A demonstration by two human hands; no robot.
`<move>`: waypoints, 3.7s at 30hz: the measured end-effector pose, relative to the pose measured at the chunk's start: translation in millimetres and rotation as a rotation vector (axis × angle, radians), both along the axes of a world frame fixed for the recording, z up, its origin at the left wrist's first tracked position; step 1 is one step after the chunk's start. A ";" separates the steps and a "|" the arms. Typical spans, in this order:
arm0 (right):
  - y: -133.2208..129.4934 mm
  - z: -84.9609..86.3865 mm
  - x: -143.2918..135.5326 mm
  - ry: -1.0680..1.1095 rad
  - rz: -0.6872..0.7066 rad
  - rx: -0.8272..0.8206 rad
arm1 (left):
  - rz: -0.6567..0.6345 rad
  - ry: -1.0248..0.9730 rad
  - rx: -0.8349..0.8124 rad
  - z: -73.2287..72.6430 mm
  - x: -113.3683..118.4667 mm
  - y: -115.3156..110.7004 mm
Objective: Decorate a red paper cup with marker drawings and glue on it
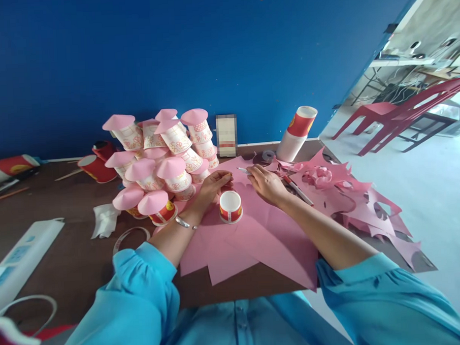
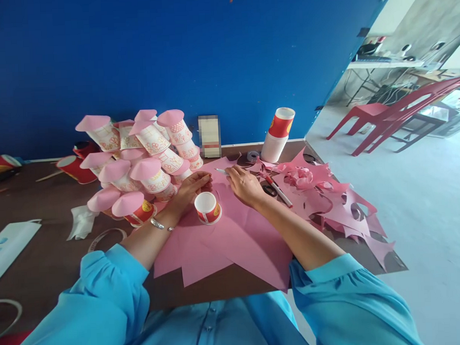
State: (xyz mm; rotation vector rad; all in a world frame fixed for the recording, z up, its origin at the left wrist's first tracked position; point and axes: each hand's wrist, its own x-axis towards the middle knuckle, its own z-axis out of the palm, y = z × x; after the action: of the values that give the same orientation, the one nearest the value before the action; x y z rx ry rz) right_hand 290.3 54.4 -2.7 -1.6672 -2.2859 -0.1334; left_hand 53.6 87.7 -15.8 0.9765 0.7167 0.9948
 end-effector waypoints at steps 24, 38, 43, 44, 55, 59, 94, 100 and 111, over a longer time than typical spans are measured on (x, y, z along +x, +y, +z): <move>-14.9 17.6 -4.6 -0.032 0.088 -0.144 | -0.048 0.206 0.042 5.5 0.0 -2.7; -17.3 15.5 5.3 0.054 -0.073 -0.205 | -0.055 0.221 0.114 -3.0 1.9 -1.0; -12.4 18.9 17.3 -0.034 -0.161 -0.186 | 0.007 0.230 0.127 -6.9 -0.8 1.2; -9.5 19.0 19.3 -0.051 -0.182 -0.185 | 0.012 0.223 0.127 -7.2 -0.8 1.8; 18.3 25.3 9.5 -0.095 -0.188 -0.200 | 0.009 0.225 0.147 1.3 -3.3 -4.5; 12.5 33.8 -2.4 -0.018 -0.159 -0.122 | 0.004 0.210 0.192 2.4 -3.3 -6.2; 4.2 -2.4 2.9 0.706 0.256 -0.121 | 0.141 0.320 0.333 11.3 -0.2 -1.5; 5.4 -4.8 -1.2 0.877 0.172 -0.178 | 0.141 0.294 0.314 9.4 0.4 0.3; 5.9 -7.2 -2.2 0.895 0.220 -0.008 | 0.158 0.273 0.258 2.1 -0.1 1.1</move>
State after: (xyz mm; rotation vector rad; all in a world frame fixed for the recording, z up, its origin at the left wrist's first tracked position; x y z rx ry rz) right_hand 288.0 60.2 -9.9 -1.1123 -1.7279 0.5574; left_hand 53.4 88.8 -13.7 1.3131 0.9186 1.1231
